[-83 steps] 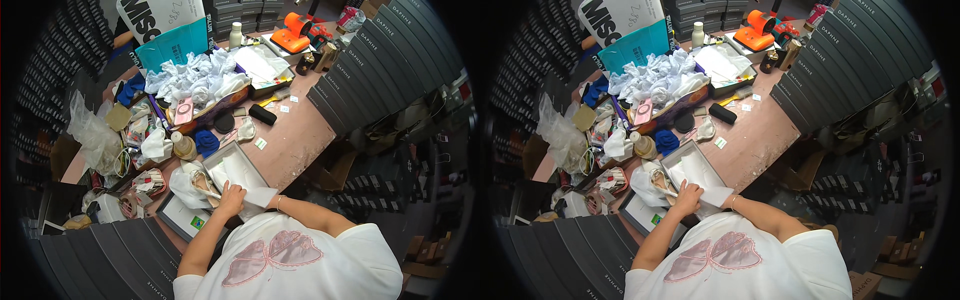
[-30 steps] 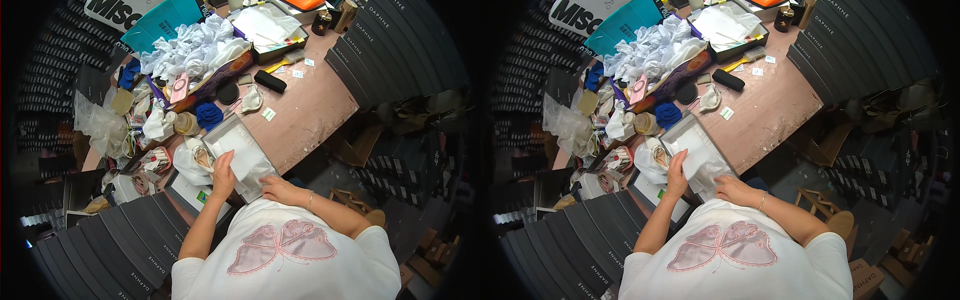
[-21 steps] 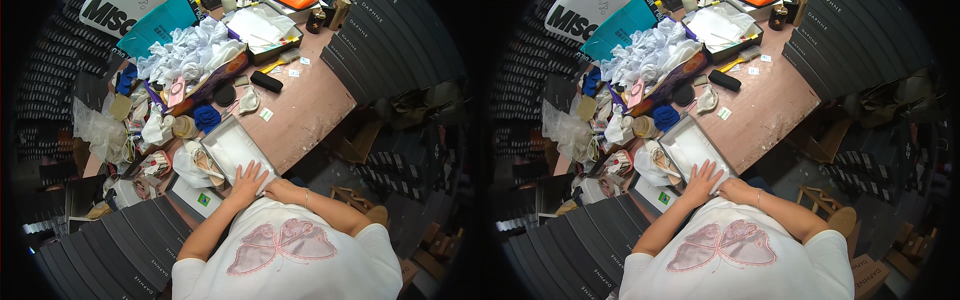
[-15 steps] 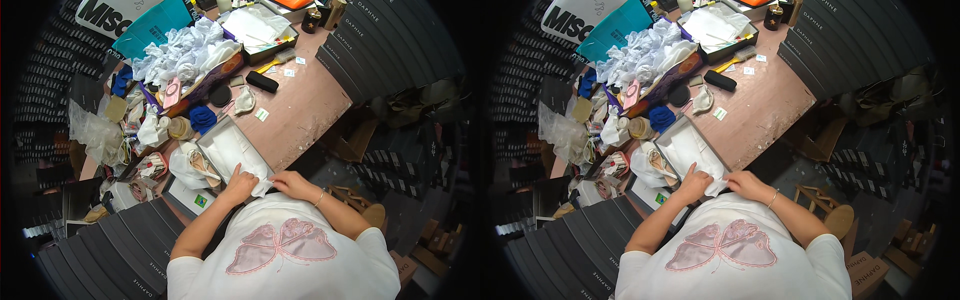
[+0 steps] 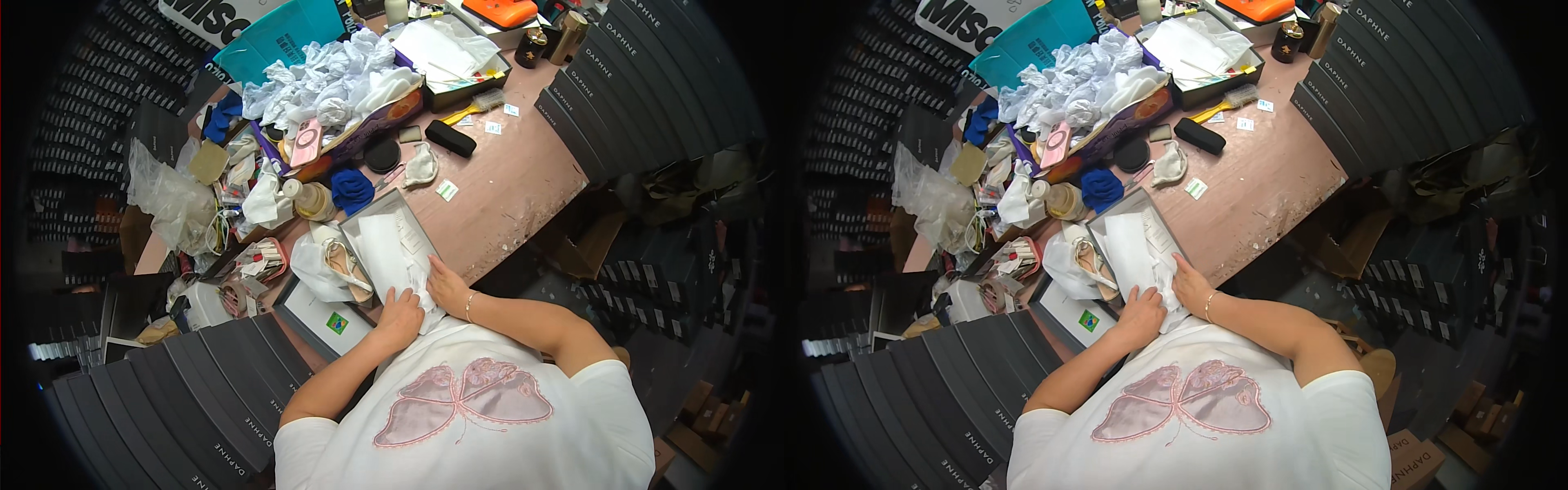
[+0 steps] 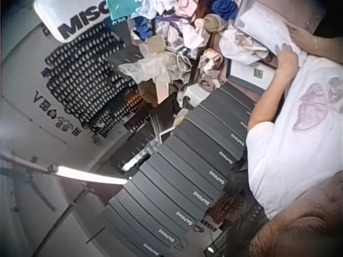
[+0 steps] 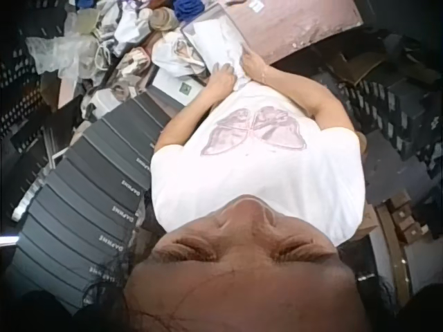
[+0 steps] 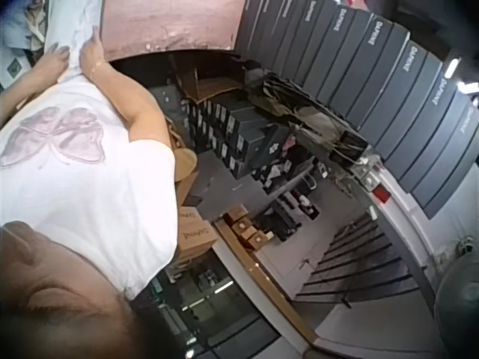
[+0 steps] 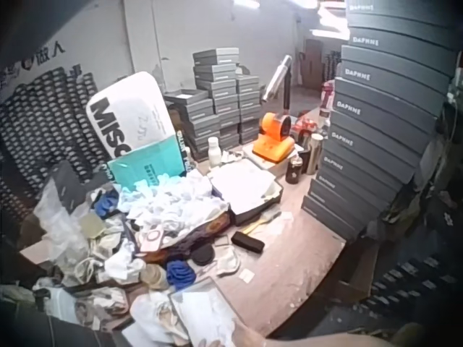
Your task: Inspecting and cleaning high-heeled shoes before packing them into boxes for shipment.
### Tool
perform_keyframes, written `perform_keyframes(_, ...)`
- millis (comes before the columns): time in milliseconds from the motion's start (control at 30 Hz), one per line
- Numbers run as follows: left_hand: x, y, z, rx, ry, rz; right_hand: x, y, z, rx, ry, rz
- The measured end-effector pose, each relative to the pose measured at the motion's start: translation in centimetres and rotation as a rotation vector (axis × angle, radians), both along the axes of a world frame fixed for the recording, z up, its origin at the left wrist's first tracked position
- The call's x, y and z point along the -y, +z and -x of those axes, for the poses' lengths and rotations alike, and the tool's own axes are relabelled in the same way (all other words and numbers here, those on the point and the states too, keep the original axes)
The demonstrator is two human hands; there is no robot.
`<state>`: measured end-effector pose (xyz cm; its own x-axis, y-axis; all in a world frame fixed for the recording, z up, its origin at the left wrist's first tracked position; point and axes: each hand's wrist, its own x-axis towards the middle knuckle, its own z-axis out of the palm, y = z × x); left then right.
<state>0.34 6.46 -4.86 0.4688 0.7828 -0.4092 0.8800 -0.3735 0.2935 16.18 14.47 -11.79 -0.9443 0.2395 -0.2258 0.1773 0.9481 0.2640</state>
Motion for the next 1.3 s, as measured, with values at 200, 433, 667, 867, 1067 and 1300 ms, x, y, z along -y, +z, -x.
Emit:
perform_keyframes(200, 0.3, -0.8, 0.4, 0.090, 0.066, -0.012, -0.6, -0.8, 2.4, 0.070, -0.113, 0.164)
perform_keyframes(433, -0.2, -1.4, 0.6, 0.127, 0.115, 0.055, -1.3, -2.4, 3.0, 0.144, -0.237, 0.473)
perform_keyframes(667, -0.7, -1.5, 0.6, 0.127, 0.124, 0.095, -1.6, -2.7, 3.0, 0.042, -0.310, 0.634)
perform_keyframes(867, -0.8, -1.2, 1.0, 0.154, 0.119, 0.099, -1.7, -3.1, 3.2, 0.001, -0.477, 0.833)
perform_keyframes(1067, -1.1, -1.2, 0.9, 0.149, 0.138, 0.128, -1.8, -2.2, 3.4, -0.006, -0.470, 0.811)
perform_keyframes(1300, -1.5, -1.8, 0.6, 0.121, 0.129, 0.131, -2.0, -1.6, 2.9, -0.133, -0.472, 0.932)
